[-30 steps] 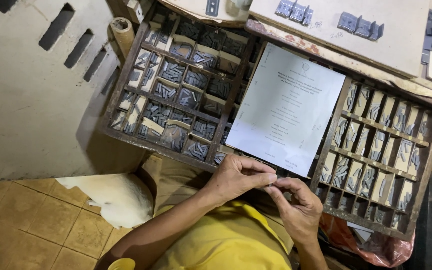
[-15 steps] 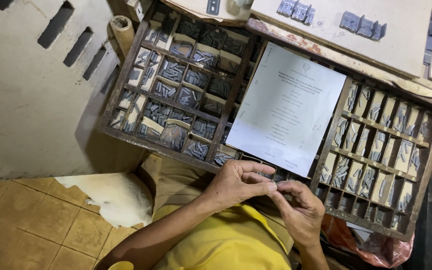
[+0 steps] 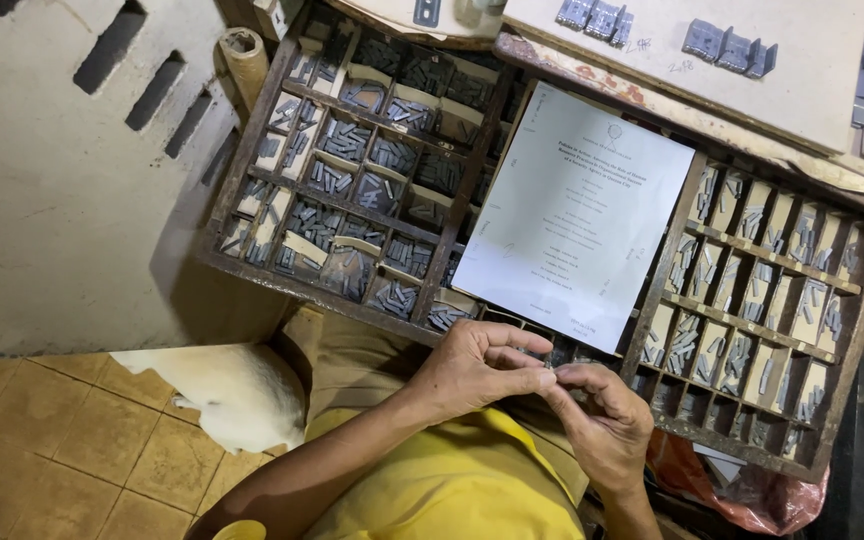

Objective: The person sits on the floor and sorts small metal printing type pieces from a wooden tray into a cardboard box. They handle the type pieces by hand, picking them up and placing them into the box while a white cat rests nearby.

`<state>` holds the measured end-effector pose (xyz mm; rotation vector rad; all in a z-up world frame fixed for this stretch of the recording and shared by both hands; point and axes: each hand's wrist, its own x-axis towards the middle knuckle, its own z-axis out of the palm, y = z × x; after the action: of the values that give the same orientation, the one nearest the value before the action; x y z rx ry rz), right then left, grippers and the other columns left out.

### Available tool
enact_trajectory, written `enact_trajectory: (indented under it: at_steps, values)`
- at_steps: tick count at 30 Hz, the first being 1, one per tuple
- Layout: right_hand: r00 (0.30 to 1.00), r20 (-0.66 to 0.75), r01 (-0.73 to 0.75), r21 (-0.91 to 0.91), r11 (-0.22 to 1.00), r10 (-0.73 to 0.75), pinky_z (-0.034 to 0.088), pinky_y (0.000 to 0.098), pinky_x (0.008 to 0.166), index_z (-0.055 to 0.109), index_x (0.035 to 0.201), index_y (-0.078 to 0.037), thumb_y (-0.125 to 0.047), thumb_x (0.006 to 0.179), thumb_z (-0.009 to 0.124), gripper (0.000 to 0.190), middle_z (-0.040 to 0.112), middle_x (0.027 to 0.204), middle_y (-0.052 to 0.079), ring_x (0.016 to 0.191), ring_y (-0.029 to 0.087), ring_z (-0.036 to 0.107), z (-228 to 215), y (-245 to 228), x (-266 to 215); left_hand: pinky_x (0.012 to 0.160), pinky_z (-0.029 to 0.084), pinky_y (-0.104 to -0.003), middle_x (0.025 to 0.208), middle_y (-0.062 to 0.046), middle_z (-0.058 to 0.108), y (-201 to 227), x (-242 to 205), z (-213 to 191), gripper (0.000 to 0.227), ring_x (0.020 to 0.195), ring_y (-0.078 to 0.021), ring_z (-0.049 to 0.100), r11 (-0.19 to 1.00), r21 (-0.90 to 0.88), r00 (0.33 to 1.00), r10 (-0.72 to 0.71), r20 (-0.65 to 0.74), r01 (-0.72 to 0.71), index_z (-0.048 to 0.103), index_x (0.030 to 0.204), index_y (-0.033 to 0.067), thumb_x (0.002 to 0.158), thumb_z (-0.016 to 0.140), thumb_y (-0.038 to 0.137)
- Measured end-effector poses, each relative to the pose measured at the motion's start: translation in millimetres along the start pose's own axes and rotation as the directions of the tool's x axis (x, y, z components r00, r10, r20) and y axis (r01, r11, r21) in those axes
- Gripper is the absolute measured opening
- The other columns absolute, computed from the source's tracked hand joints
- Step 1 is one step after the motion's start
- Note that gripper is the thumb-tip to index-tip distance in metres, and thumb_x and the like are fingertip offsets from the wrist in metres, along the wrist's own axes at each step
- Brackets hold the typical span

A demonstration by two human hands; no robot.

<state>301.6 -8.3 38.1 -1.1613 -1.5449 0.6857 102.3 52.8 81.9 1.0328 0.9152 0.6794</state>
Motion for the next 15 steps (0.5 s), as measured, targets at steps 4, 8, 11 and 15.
enact_trajectory:
  at_steps: [4, 8, 11, 15]
  values:
    - [1.000, 0.011, 0.028, -0.031, 0.999, -0.028, 0.064, 0.0203, 0.082, 0.071, 0.104, -0.001, 0.001, 0.085, 0.079, 0.021, 0.076, 0.095, 0.009, 0.085, 0.013, 0.074, 1, -7, 3, 0.082, 0.062, -0.022, 0.093, -0.006, 0.082, -5, 1, 1, 0.042, 0.084, -0.0069, 0.075, 0.995, 0.027, 0.996, 0.092, 0.009, -0.092, 0.078, 0.115, 0.0064, 0.079, 0.083, 0.026]
    - [0.999, -0.021, 0.042, -0.146, 0.988, -0.045, 0.063, 0.0217, 0.078, 0.071, 0.101, -0.002, -0.003, 0.086, 0.078, 0.016, 0.075, 0.094, 0.010, 0.083, 0.014, 0.073, 1, -14, 3, 0.088, 0.063, -0.024, 0.098, -0.007, 0.082, 1, 1, 3, 0.042, 0.091, -0.0093, 0.078, 0.975, 0.133, 0.984, 0.179, 0.008, -0.179, 0.077, 0.115, 0.0093, 0.080, 0.081, 0.032]
    - [0.999, -0.031, 0.040, -0.065, 0.997, -0.042, 0.063, 0.0272, 0.082, 0.069, 0.099, 0.000, 0.002, 0.087, 0.075, 0.014, 0.073, 0.092, 0.012, 0.086, 0.018, 0.073, 3, -18, 4, 0.086, 0.063, -0.023, 0.098, -0.006, 0.083, 4, 1, 4, 0.042, 0.090, -0.0087, 0.078, 0.970, 0.163, 0.983, 0.183, 0.013, -0.182, 0.078, 0.114, 0.0104, 0.080, 0.080, 0.034]
    - [0.996, -0.017, 0.080, -0.095, 0.992, -0.082, 0.064, 0.0255, 0.081, 0.069, 0.100, -0.001, 0.002, 0.087, 0.075, 0.015, 0.074, 0.091, 0.011, 0.083, 0.017, 0.074, 2, -21, 5, 0.091, 0.064, -0.027, 0.099, -0.007, 0.082, 3, 0, 5, 0.042, 0.093, -0.0122, 0.080, 0.962, 0.175, 0.978, 0.206, 0.028, -0.208, 0.077, 0.114, 0.0106, 0.080, 0.079, 0.035]
